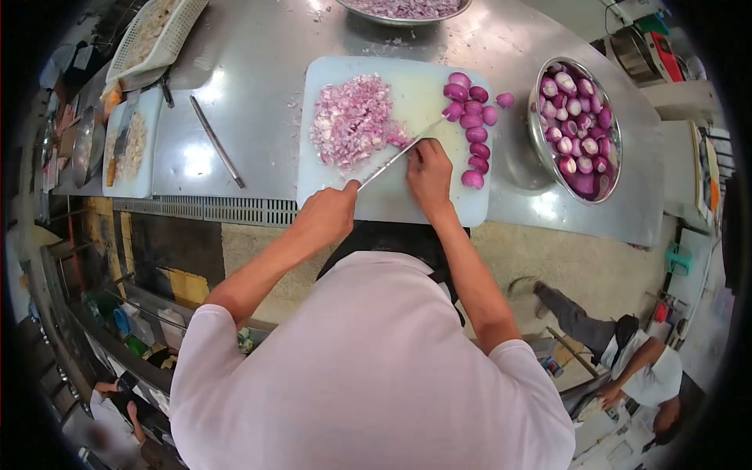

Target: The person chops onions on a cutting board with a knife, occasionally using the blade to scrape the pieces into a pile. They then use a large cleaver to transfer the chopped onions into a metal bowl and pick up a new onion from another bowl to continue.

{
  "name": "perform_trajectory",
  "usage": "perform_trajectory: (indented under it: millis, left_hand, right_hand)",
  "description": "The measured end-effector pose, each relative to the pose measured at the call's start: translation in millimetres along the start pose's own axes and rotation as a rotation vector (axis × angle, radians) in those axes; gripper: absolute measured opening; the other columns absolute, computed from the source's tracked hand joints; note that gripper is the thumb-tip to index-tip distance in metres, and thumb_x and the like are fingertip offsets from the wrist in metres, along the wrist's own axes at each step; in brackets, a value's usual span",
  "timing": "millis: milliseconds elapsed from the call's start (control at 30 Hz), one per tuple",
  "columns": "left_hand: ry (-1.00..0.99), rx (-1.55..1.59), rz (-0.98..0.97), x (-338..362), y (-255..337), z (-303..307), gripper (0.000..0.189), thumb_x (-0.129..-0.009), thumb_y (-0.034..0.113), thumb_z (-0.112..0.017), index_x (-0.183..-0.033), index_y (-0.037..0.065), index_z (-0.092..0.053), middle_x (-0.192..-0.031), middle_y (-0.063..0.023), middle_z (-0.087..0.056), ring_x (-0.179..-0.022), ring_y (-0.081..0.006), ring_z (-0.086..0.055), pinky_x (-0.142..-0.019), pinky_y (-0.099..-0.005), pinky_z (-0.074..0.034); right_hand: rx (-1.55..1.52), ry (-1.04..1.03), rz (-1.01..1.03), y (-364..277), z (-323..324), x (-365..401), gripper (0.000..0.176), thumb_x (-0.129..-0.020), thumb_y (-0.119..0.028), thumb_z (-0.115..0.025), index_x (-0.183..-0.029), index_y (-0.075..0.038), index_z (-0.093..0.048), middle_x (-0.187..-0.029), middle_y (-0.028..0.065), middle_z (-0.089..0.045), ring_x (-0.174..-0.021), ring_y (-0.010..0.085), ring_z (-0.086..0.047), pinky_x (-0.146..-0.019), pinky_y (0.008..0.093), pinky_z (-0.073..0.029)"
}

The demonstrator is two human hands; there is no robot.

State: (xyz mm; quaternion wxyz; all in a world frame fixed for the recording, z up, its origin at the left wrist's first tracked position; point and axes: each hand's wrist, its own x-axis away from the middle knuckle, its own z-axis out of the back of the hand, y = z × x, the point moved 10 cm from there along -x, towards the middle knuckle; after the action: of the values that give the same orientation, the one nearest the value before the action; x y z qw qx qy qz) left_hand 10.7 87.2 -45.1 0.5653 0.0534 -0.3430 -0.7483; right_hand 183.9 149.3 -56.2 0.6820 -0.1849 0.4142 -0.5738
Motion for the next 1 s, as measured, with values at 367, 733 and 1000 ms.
perform_trajectory:
  millis: [367,733,1000]
  left_hand:
    - [0.084,0.016,0.060,10.9,-2.1,15.3,0.016,-0.091,0.004,-0.052,-0.104,-0.004,-0.054,-0.064,-0.0275,-0.059,-0.065,-0.0467,-0.061,-0.061,-0.0556,-0.047]
    - [0.044,0.024,0.039,6.6,-3.7,1.5,0.018,-0.091,0.005,-0.051,-0.106,-0.005,-0.055,-0.065,-0.0274,-0.060,-0.065,-0.0476,-0.061,-0.062,-0.0570,-0.046]
    - [0.066,0.018,0.025,0.4,1.0,5.3,0.014,-0.091,0.004,-0.052,-0.101,-0.006,-0.055,-0.065,-0.0277,-0.059,-0.066,-0.0476,-0.060,-0.061,-0.0554,-0.046]
  right_hand:
    - [-0.009,0.010,-0.011,2.1,-2.8,-2.6,0.013,-0.079,0.005,-0.062,-0.091,0.002,-0.067,-0.092,0.0182,-0.063,-0.082,0.0377,-0.063,-0.073,0.0427,-0.051]
    - [-0.031,-0.034,-0.048,12.0,-11.4,-4.2,0.012,-0.076,0.008,-0.061,-0.086,0.003,-0.065,-0.087,0.0192,-0.062,-0.080,0.0400,-0.062,-0.072,0.0453,-0.050]
    - [-0.059,-0.022,-0.079,18.8,-7.9,-7.7,0.014,-0.076,0.008,-0.060,-0.088,0.002,-0.065,-0.089,0.0189,-0.062,-0.081,0.0404,-0.061,-0.073,0.0457,-0.050]
